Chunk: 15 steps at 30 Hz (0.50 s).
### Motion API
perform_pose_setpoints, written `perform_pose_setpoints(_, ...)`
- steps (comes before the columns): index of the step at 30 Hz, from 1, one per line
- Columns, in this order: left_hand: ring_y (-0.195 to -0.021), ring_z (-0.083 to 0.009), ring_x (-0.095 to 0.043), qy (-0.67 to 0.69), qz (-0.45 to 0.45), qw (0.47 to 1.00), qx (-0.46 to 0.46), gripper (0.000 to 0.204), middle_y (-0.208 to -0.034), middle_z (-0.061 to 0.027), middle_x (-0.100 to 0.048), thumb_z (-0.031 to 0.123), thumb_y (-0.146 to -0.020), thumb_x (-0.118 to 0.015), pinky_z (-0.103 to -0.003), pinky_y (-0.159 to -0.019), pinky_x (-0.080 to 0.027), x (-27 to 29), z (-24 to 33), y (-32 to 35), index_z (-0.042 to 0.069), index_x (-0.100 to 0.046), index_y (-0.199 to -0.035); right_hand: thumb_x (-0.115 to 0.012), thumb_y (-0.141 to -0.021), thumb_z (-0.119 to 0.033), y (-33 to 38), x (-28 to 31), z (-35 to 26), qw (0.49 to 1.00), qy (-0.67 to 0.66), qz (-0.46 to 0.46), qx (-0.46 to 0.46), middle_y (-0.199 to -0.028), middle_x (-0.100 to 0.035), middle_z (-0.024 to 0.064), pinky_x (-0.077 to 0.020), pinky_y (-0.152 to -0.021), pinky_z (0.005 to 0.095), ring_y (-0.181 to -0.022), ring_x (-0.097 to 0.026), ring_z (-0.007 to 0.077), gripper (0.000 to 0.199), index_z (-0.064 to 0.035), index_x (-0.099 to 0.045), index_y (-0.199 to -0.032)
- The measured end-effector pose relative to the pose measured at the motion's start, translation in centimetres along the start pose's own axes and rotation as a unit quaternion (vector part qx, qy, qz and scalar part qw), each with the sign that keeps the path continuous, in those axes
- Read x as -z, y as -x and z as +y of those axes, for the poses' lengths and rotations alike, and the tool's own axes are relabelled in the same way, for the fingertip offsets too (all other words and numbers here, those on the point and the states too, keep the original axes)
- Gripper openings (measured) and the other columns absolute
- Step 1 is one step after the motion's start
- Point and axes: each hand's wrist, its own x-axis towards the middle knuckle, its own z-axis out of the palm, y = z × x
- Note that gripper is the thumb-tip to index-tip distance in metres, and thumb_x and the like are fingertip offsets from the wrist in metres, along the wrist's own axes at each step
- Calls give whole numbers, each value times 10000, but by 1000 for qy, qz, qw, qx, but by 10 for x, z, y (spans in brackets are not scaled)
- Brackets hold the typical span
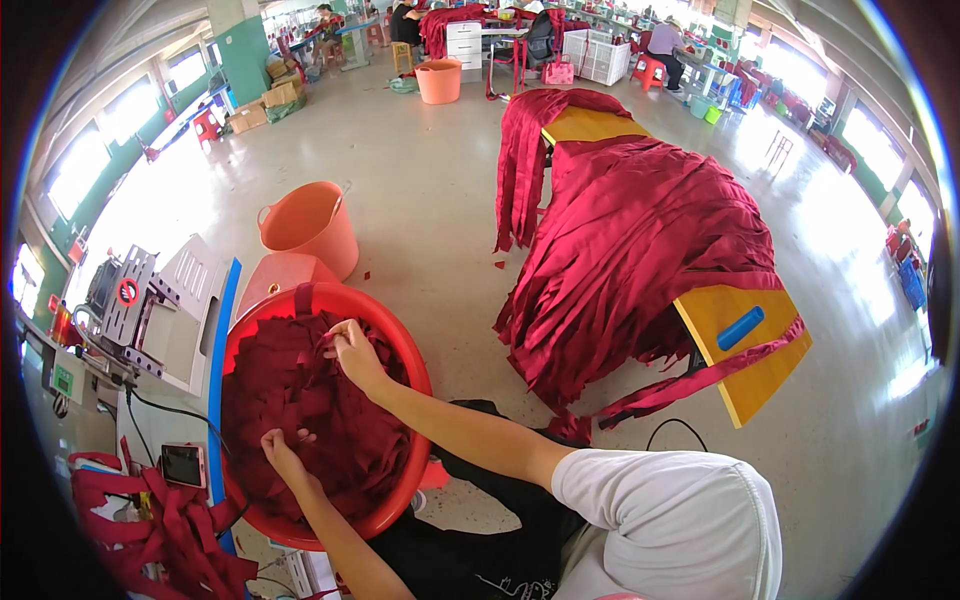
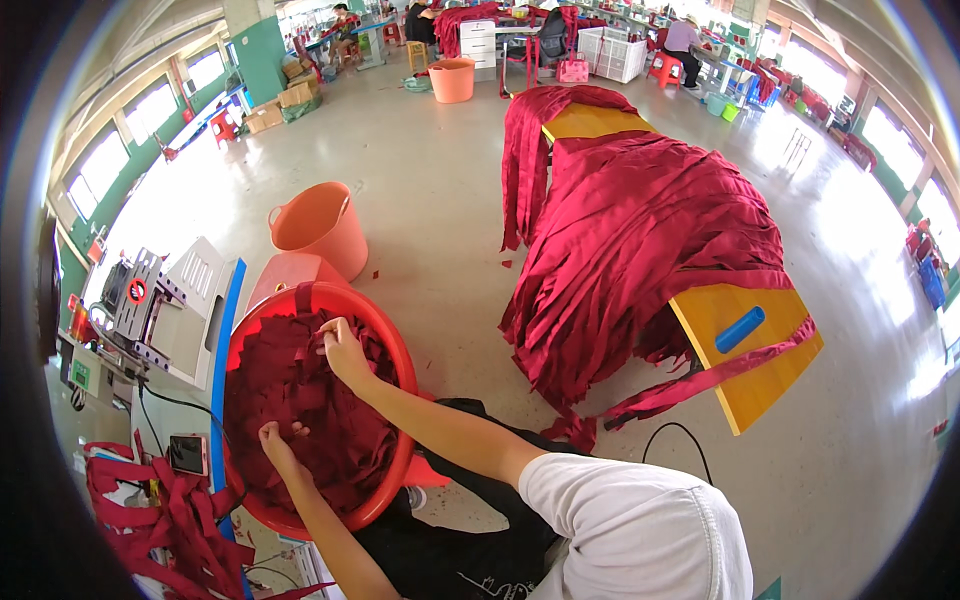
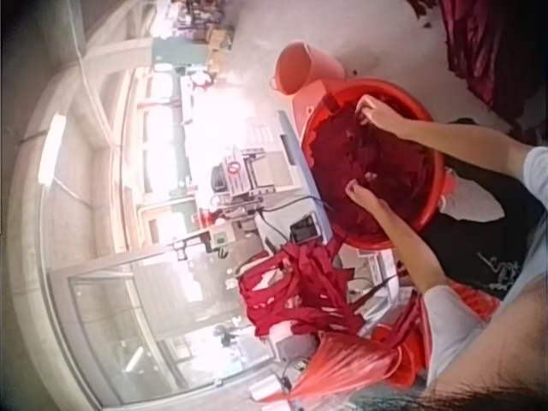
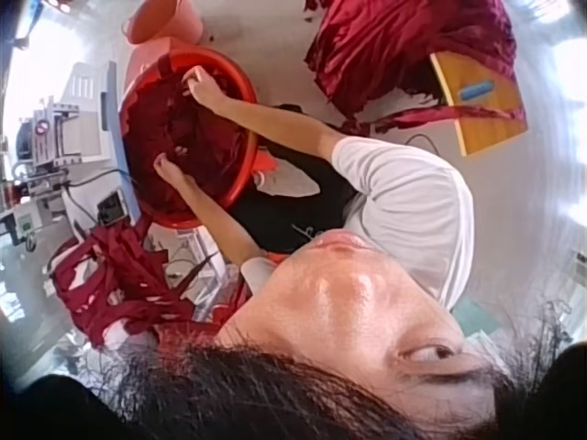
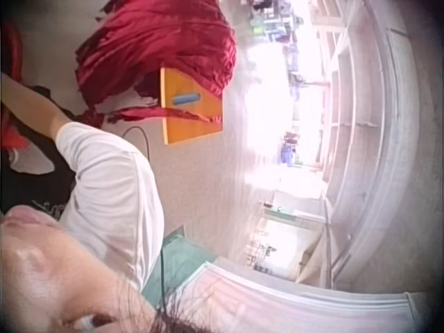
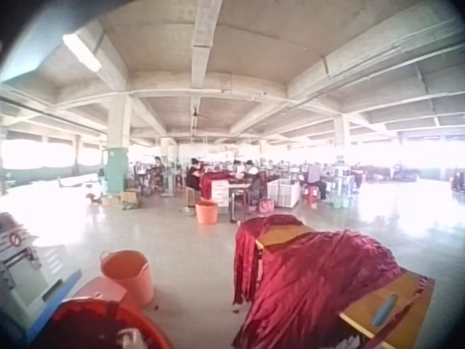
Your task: The person is sorting and arranging red fabric strips from a large red basin onto a worktable.
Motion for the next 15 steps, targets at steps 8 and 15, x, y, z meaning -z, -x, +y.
perform_pose_setpoints(8, -629, -222, -626, 100, 17, 995, -7, 177, -818, -84, -600, 153, -908, -560, -302, -548, -477, -6, 10, 4, 97, -490, -1061, -462, -944, -57, 3, -7, -4, 999, -29, -12, -21, -986, -588, 89, -506, -737, 300, -811, -632, 170, 200, -62, -481, -1143)
perform_pose_setpoints(15, -898, -205, -603, 118, -50, 991, -36, 247, -1008, -74, -583, 95, -878, -591, -320, -752, -476, -23, 19, 22, 80, -517, -1113, -598, -953, -348, 37, -20, -25, 913, 53, -296, -277, -895, -644, 66, -497, -598, 255, -676, -626, 132, 347, -36, -531, -1090)
